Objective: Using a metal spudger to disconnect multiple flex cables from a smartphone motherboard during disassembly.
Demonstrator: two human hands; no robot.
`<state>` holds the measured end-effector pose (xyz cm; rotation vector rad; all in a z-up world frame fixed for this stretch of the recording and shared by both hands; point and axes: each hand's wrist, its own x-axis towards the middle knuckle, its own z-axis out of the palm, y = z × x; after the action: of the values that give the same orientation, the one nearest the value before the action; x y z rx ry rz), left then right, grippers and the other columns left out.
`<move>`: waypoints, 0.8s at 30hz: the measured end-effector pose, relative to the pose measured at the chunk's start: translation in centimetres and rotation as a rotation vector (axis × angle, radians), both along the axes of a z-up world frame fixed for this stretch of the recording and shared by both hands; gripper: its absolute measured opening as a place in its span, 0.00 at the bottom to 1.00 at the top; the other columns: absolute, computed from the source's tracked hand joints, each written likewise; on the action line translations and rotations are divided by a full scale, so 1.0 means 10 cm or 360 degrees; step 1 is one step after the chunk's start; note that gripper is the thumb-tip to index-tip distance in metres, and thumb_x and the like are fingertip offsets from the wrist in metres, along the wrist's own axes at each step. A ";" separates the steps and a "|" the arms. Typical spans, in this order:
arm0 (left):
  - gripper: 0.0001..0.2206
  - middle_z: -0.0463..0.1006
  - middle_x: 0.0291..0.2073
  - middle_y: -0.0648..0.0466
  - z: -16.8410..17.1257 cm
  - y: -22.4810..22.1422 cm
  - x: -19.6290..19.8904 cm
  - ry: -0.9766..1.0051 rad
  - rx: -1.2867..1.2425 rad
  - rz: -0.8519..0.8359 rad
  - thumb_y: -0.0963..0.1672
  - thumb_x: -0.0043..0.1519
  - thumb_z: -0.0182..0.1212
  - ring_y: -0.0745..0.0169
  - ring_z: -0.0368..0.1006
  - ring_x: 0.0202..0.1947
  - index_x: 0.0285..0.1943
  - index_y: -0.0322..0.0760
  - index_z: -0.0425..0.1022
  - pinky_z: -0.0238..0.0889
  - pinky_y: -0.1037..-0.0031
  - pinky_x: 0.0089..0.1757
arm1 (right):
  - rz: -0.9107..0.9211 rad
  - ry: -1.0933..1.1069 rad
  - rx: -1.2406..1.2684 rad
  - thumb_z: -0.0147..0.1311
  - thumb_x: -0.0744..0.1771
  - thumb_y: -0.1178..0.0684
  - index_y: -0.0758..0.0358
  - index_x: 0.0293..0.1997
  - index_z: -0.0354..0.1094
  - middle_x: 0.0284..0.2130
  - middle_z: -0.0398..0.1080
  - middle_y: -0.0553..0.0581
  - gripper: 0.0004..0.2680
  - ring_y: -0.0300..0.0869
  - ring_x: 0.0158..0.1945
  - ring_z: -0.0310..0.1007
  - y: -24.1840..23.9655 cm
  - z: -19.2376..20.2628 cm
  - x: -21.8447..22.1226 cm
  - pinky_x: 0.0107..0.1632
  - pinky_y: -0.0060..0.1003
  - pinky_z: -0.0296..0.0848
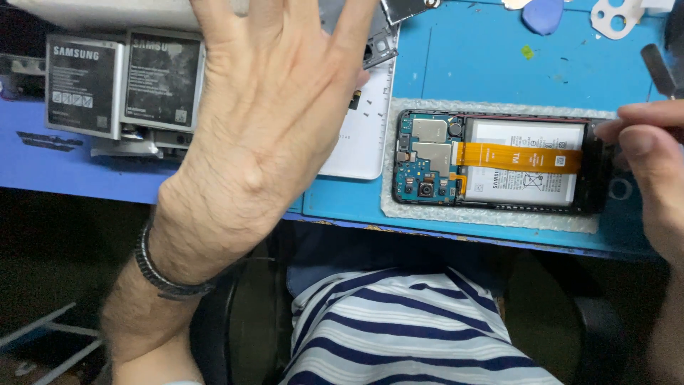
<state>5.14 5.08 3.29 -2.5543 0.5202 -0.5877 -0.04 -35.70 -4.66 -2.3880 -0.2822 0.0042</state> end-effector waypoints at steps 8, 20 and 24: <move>0.27 0.74 0.59 0.51 0.12 0.09 -0.10 0.0071 0.0026 -0.0064 0.55 0.74 0.67 0.52 0.71 0.57 0.80 0.53 0.65 0.61 0.56 0.52 | 0.0190 -0.0176 -0.0192 0.42 0.82 0.58 0.86 0.71 0.67 0.60 0.70 0.78 0.14 0.59 0.59 0.66 0.27 0.24 -0.08 0.63 0.49 0.63; 0.12 0.78 0.65 0.47 -0.24 0.16 -0.21 0.0053 -0.1190 -0.0831 0.38 0.81 0.57 0.34 0.63 0.61 0.65 0.43 0.86 0.48 0.19 0.57 | 0.0791 -0.0663 -0.0445 0.62 0.72 0.51 0.71 0.48 0.76 0.40 0.75 0.61 0.10 0.60 0.49 0.70 1.19 0.79 0.05 0.64 0.61 0.73; 0.12 0.78 0.66 0.50 -0.25 0.21 -0.20 -0.0013 -0.1125 -0.0835 0.39 0.82 0.58 0.36 0.65 0.60 0.67 0.46 0.85 0.53 0.24 0.55 | 0.0828 -0.0632 -0.0746 0.67 0.74 0.61 0.66 0.54 0.80 0.43 0.73 0.59 0.04 0.63 0.50 0.71 1.34 0.92 0.05 0.61 0.56 0.71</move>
<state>3.12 7.16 0.81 -3.0610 1.1700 -1.1269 0.44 -22.32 4.54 -2.6840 -1.1966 -0.1811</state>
